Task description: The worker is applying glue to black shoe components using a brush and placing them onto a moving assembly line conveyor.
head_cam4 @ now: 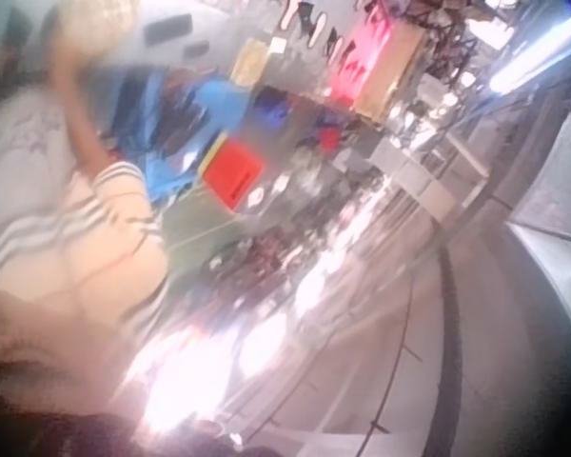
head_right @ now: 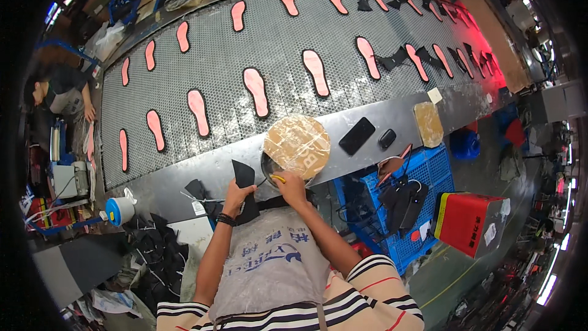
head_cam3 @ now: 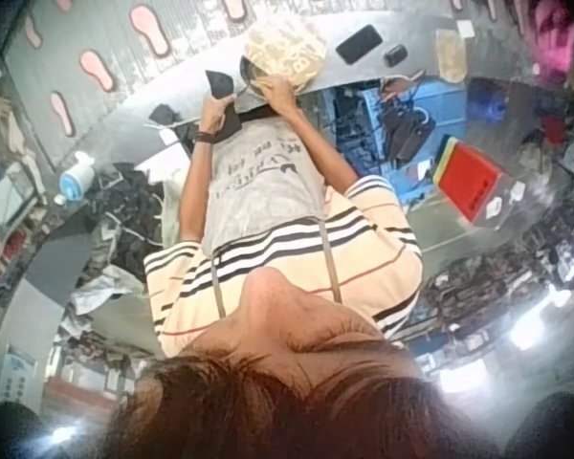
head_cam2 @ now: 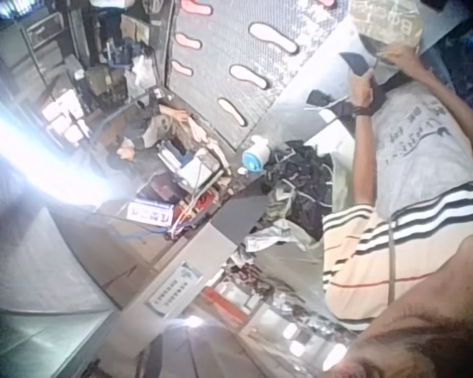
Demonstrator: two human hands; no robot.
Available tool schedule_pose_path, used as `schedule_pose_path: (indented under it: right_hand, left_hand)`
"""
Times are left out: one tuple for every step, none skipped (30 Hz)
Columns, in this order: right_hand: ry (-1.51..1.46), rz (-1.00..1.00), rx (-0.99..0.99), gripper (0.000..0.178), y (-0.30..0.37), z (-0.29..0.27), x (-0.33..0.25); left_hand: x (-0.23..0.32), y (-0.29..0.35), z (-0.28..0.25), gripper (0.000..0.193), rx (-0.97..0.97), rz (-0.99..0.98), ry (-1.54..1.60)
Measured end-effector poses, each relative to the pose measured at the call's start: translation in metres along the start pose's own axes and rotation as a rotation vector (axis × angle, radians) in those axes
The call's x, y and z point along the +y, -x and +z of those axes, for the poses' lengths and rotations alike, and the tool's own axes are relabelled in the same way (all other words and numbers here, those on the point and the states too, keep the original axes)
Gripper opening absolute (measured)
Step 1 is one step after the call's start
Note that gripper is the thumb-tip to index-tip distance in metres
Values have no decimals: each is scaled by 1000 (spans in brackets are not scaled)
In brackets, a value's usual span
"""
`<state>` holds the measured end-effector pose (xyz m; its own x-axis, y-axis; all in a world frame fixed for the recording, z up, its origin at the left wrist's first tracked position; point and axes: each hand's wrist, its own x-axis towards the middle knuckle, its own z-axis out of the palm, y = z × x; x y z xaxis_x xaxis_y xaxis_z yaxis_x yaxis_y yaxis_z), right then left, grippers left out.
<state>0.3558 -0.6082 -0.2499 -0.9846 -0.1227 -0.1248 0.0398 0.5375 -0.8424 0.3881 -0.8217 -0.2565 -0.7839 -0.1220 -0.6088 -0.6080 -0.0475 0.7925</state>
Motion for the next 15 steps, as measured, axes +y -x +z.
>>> schedule_pose_path:
  right_hand:
    - [-1,42,-3,18,0,-2,-5]
    - [-4,43,-8,18,1,-3,-10]
    - [-134,54,7,19,2,-7,-14]
    - [-264,66,23,19,4,-9,-17]
    - [-264,69,18,19,3,-7,-14]
    - [-269,74,-13,21,0,-5,-9]
    - [-274,80,-44,22,-2,-4,-4]
    - [-274,79,-41,22,-2,-4,1]
    - [-299,102,-41,22,-1,-7,3]
    - [-324,125,-40,23,0,-10,6]
    - [-322,124,-41,23,-1,-11,7]
    - [-314,89,-92,23,-2,-10,3]
    - [-307,52,-143,22,-3,-10,-2]
    - [-308,49,-148,22,-2,-11,-6]
    - [-226,117,-91,22,-3,-16,-4]
  left_hand:
    - [-4,-1,-2,46,19,-15,-22]
    - [-7,-1,-5,46,40,-31,-44]
    - [-8,-1,-5,46,42,-35,-43]
    - [-8,-1,-5,46,28,-24,-42]
    - [-9,0,-6,47,14,-14,-40]
    - [-9,-1,-6,47,12,-11,-41]
    - [-9,-2,-7,46,6,-27,-28]
    - [-8,-3,-7,45,1,-42,-15]
    - [-8,-3,-6,45,0,-43,-13]
    - [-8,-3,-5,45,-9,-52,12]
    - [-8,-3,-4,45,-19,-60,38]
    - [-9,-3,-7,45,-14,-60,38]
    - [-10,-3,-10,47,-39,-56,64]
    - [-12,-2,-13,50,-64,-51,91]
    - [-1,-1,-12,50,-72,-47,89]
